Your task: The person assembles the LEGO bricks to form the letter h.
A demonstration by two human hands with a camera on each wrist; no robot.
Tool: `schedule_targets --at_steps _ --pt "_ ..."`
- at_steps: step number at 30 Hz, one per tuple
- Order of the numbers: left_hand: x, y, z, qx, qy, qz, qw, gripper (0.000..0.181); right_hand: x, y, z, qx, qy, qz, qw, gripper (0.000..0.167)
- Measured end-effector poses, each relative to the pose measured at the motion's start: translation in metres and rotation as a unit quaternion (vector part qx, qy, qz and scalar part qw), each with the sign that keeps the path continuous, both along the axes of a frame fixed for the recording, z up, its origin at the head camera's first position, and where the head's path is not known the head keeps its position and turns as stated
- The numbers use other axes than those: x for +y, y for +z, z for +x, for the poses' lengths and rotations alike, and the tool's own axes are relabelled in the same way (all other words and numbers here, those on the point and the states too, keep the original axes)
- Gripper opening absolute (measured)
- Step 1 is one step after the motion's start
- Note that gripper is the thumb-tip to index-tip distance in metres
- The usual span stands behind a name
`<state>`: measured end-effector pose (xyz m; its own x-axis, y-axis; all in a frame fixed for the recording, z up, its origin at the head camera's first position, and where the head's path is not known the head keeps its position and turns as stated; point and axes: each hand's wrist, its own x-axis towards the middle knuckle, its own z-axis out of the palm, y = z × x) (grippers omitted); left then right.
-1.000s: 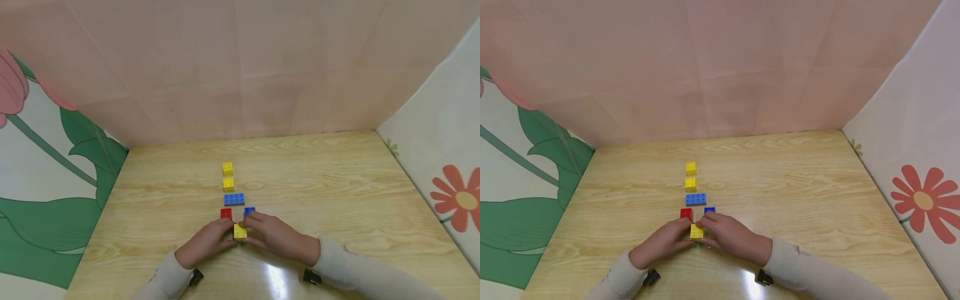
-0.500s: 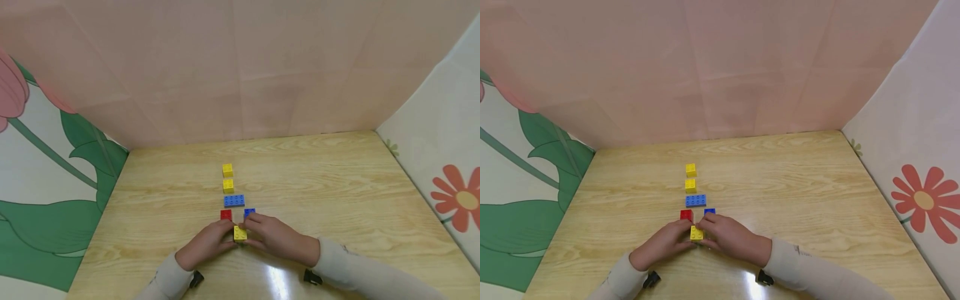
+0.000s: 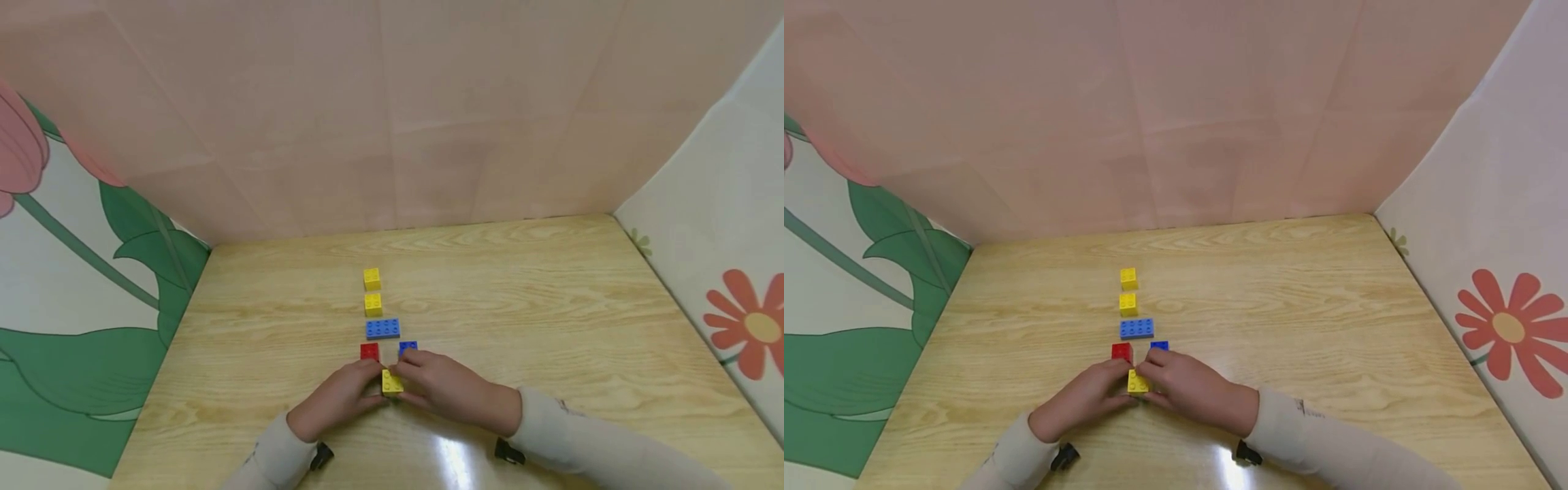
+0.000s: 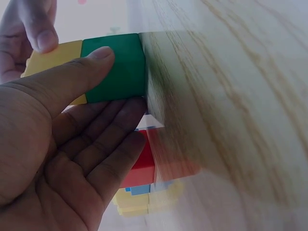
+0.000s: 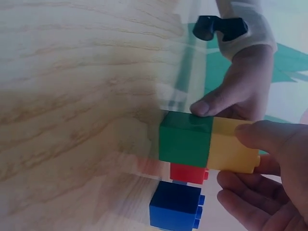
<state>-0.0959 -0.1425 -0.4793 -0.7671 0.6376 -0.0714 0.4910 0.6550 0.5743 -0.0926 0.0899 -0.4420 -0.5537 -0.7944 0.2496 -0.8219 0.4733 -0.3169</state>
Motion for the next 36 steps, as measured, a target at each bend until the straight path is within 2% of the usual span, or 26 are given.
schedule_targets --at_steps 3,9,11,17,24,36 --pt "0.000 0.000 0.001 0.005 0.000 0.004 1.0000 0.033 0.000 -0.001 0.000 0.000 0.003 -0.001 1.0000 0.031" --pt "0.000 0.001 0.002 0.005 -0.001 0.007 1.0000 0.032 0.002 -0.003 -0.004 -0.086 -0.006 -0.033 0.9957 0.032" --pt "0.000 0.001 0.002 0.004 0.000 0.009 1.0000 0.032 0.002 -0.002 -0.005 -0.101 -0.005 -0.042 0.9940 0.032" --pt "0.000 0.001 0.005 0.008 0.000 0.011 0.9999 0.032 0.002 -0.003 -0.003 -0.081 0.006 -0.041 0.9959 0.031" --pt "-0.002 0.000 0.006 0.010 0.004 0.008 0.9999 0.034 0.001 -0.006 -0.005 -0.139 -0.014 -0.052 0.9889 0.032" --pt "0.001 0.001 0.002 -0.009 0.007 -0.008 0.9999 0.032 0.008 -0.021 -0.008 -0.141 -0.010 -0.095 0.9854 0.036"
